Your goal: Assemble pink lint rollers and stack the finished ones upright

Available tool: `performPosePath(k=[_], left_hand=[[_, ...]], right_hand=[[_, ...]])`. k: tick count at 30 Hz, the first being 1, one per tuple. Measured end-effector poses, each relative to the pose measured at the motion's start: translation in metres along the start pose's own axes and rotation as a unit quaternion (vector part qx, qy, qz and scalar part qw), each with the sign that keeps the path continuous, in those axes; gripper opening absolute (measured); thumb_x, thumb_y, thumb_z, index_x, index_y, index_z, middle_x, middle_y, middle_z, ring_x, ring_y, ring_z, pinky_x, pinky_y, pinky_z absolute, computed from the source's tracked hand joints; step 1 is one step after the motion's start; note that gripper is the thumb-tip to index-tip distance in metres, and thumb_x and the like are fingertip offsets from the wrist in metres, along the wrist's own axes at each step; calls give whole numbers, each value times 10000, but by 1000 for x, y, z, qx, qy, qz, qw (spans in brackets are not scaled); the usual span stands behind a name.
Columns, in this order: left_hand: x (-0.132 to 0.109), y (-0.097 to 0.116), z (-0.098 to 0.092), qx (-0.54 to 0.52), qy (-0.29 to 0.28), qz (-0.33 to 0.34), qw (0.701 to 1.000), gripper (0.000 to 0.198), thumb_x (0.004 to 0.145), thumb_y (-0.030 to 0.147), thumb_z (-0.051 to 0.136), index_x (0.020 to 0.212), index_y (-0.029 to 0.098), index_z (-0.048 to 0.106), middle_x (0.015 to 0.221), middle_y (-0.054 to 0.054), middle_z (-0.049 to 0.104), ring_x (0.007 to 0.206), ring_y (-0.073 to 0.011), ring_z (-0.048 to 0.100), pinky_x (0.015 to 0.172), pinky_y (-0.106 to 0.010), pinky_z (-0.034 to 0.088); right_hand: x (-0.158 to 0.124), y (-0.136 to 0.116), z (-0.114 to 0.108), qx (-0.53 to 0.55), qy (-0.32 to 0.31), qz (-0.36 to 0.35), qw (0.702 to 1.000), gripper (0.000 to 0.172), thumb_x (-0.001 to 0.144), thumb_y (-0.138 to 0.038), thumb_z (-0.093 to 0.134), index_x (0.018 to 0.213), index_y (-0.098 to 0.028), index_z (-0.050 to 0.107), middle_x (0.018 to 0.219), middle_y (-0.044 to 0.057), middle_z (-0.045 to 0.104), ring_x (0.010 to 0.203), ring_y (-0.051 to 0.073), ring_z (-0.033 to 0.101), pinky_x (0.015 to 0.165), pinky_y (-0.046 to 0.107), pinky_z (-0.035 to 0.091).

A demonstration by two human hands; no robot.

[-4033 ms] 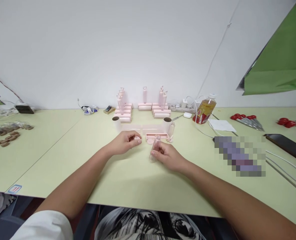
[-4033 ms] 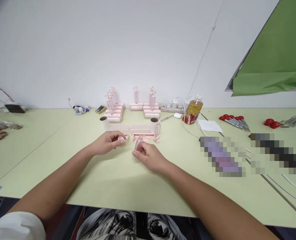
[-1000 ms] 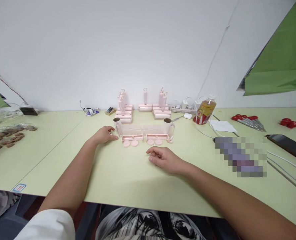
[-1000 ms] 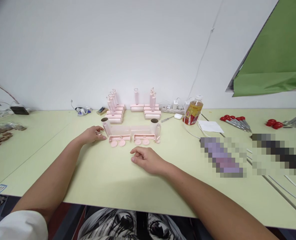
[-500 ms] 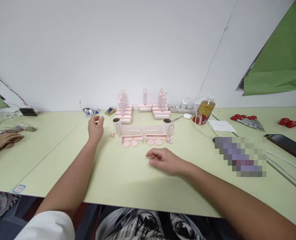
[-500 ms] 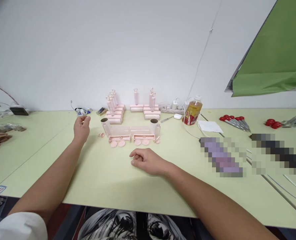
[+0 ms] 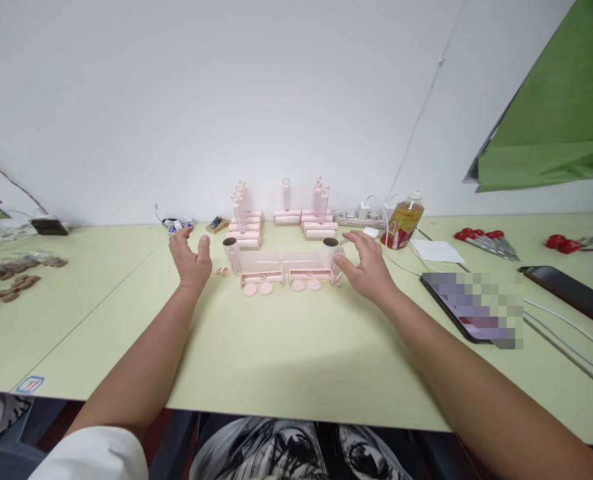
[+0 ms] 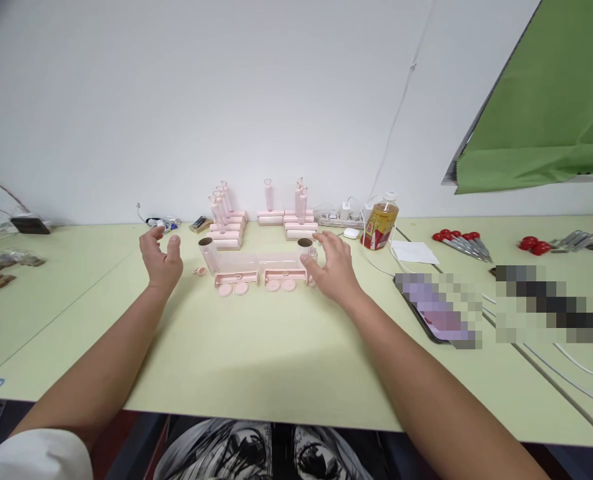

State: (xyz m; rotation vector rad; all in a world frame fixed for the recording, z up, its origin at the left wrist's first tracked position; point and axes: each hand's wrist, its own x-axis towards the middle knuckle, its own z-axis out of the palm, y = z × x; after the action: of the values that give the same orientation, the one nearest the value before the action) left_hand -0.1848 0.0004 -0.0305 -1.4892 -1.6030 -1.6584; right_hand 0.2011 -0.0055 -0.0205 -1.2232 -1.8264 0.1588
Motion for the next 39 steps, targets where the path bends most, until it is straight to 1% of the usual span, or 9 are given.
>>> performPosePath(k=[8,14,19,24,28,31,34,37,39], left_hand=[[1,2,0,9,6,15,1000,327,851,353,521,1094,136,548,1063,-123,569,1016,-247,515,924,-407,399],[3,4,-3,10,11,14,1000,288,863,330,509,1088,152,540,1072,-123,553,1058,-250,511,918,-404,397],[7,5,-8,7,31,25,999,256,870,313,505,1074,164,545,1062,-125,551,1059,-256,509,920,-418,394],[8,25,-12,-19,50,110,993,199,855,312,527,969,164,594,955,-107,576,998,-255,531,909,-434,421],[-10,67,-18,-80,-54,169,981,163,865,313,536,929,185,616,867,-66,604,869,-212,564,818,-387,468],[-33,104,-23,-170,-184,215,944,224,869,286,567,1080,212,584,858,-45,631,775,-173,585,738,-335,494],[-56,132,-22,-236,-307,256,886,634,820,356,670,1380,254,390,1035,-81,644,894,-201,606,814,-374,502],[-68,142,-19,-288,-334,256,860,704,783,400,716,1393,271,390,1078,-103,604,937,-213,590,785,-364,511],[-68,143,-19,-316,-320,253,857,577,764,414,729,1275,254,515,1023,-93,573,917,-208,577,748,-344,514]], right_hand=[[11,33,8,151,-113,76,979,691,930,-676,158,1246,-254,604,1349,81,569,1308,254,458,1123,448,290],[15,53,11,151,29,177,972,580,879,-672,366,917,-196,695,962,74,698,938,248,622,902,402,452],[15,64,15,176,81,269,943,331,690,-478,702,648,-168,595,596,-11,554,579,152,518,583,301,476],[27,64,-3,219,240,289,900,248,770,-414,596,839,-195,501,812,2,562,656,125,547,549,255,510],[33,50,-33,390,352,201,827,313,779,-419,582,981,-250,412,962,13,558,704,135,588,510,253,504],[20,17,-37,437,247,121,857,295,827,-471,539,1022,-284,421,1042,23,560,842,172,617,581,288,534],[-7,-27,-19,513,51,156,842,312,833,-526,548,1007,-289,442,995,18,581,837,188,626,624,329,551],[-35,-60,6,548,-144,213,796,351,816,-511,603,1009,-281,422,866,-6,592,693,167,621,594,342,554],[-46,-66,16,490,-259,211,805,354,850,-539,553,1037,-268,422,804,-13,591,598,159,600,529,329,533]])
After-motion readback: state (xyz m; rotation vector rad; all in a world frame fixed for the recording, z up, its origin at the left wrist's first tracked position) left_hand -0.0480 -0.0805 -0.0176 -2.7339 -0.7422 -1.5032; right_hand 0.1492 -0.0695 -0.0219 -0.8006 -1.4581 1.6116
